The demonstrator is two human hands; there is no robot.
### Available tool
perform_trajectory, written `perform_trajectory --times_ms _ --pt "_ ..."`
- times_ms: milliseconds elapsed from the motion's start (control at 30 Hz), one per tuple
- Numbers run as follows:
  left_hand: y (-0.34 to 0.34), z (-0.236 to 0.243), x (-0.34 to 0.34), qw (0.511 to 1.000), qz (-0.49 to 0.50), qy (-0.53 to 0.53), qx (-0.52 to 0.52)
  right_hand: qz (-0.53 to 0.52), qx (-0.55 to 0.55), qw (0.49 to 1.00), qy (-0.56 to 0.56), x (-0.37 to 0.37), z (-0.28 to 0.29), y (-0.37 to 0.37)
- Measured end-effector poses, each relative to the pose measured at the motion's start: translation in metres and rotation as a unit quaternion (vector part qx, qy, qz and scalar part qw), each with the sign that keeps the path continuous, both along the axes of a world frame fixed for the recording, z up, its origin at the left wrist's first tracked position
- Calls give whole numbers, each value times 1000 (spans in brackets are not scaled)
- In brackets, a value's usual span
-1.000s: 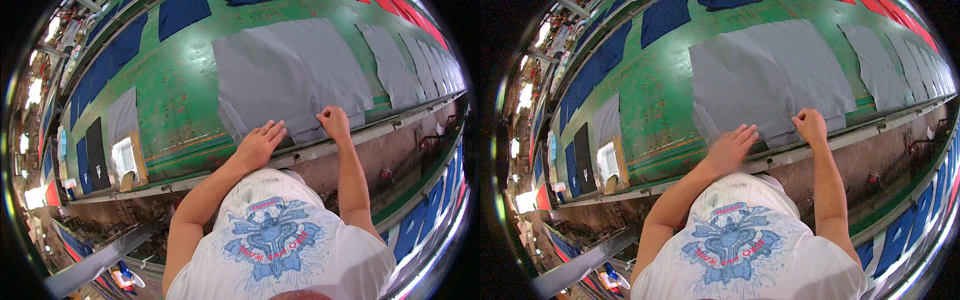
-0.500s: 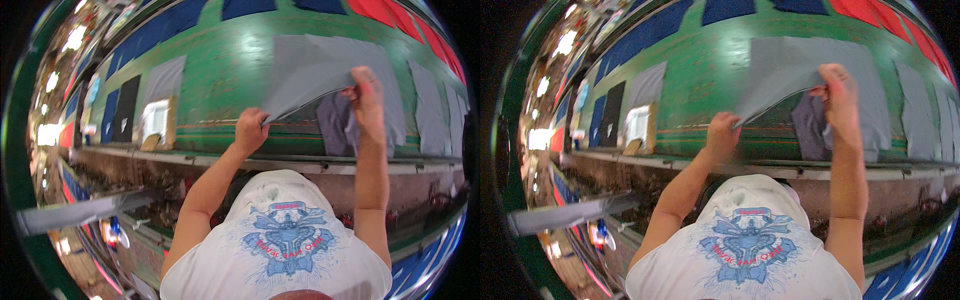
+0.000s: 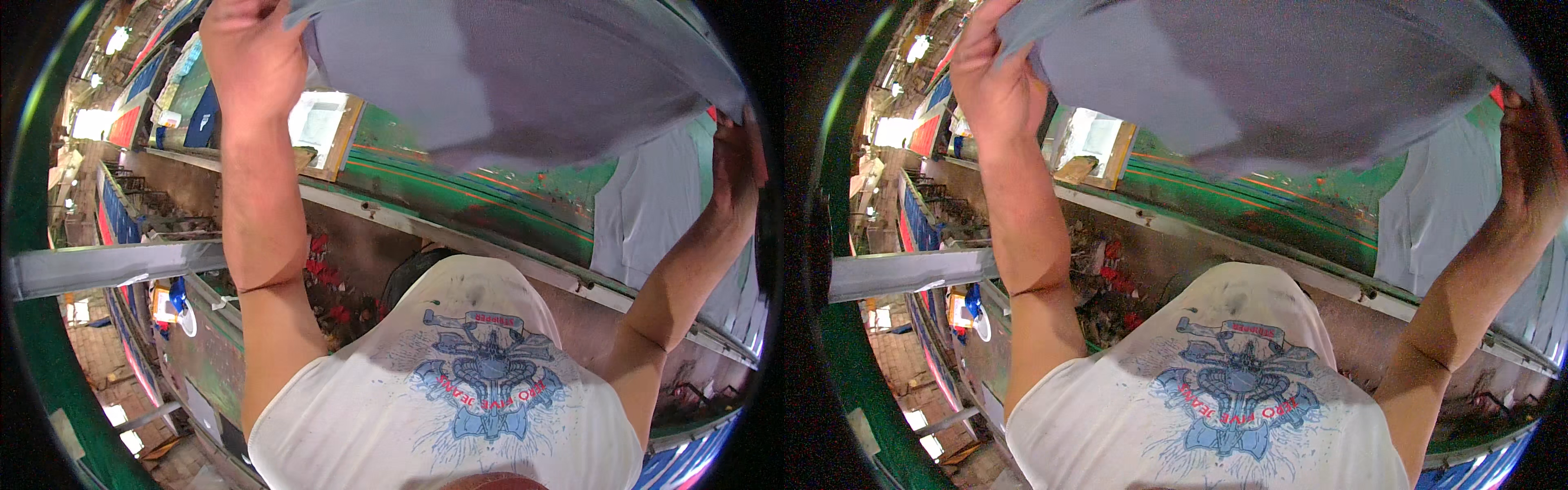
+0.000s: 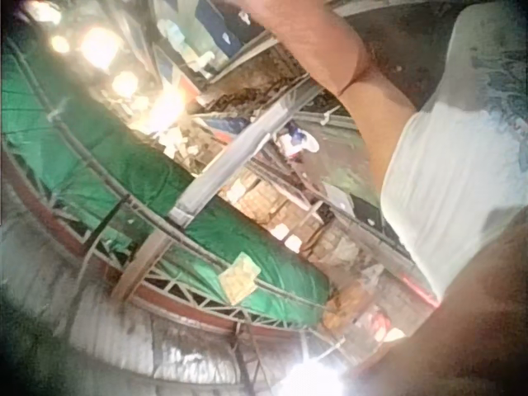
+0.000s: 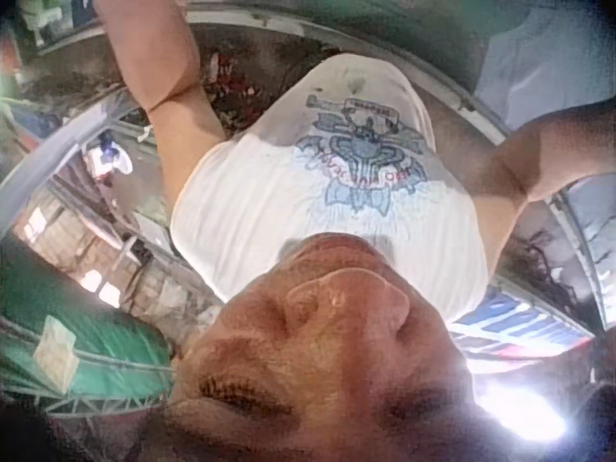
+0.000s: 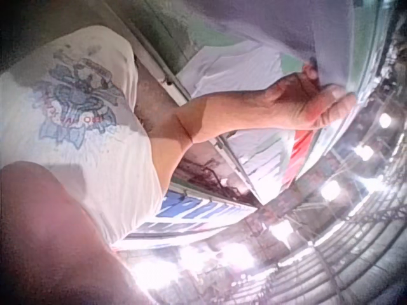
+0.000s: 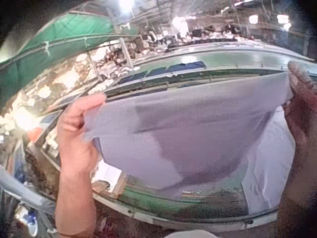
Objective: The person aligns and smooths multiple gray fabric pieces on a green workbench, then uses a screen-printing frame to apply white ink onto the fabric. The person repeats the alignment and printing steps across several pieces.
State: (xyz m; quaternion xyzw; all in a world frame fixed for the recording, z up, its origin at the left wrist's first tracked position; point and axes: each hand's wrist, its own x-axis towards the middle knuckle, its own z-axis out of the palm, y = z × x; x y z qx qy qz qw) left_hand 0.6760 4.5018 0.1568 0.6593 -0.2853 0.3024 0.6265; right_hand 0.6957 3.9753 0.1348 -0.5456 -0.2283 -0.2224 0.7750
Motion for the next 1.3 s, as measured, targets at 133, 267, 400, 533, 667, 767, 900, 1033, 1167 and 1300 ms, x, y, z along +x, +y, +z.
perform_trajectory --times_ms 133,267,400,533,667,767,900,1033,1167,1300 --pt "56 -15 51 975 89 105 173 -46 -21 996 74 36 -23 52" --pt "83 -61 113 926 139 174 304 -70 -116 966 222 77 -59 119" --pt "87 -63 156 953 147 201 171 -133 -118 966 189 125 -46 154" --pt "84 -44 170 984 67 163 -20 -167 -72 980 75 139 -5 156" --pt "91 -70 160 983 34 170 -65 -275 -139 950 57 111 -15 165" --pt "95 -124 154 934 -95 278 -204 -284 -199 930 125 85 -60 177" --pt "90 -214 129 902 12 396 -173 -240 -210 911 260 37 -146 194" --pt "86 -287 76 887 107 441 -83 -200 -182 878 395 -20 -219 204" --pt "85 -324 28 860 115 498 18 -164 -185 826 506 -53 -271 209" --pt "78 -336 4 851 105 505 100 -100 -215 811 535 -63 -296 205"
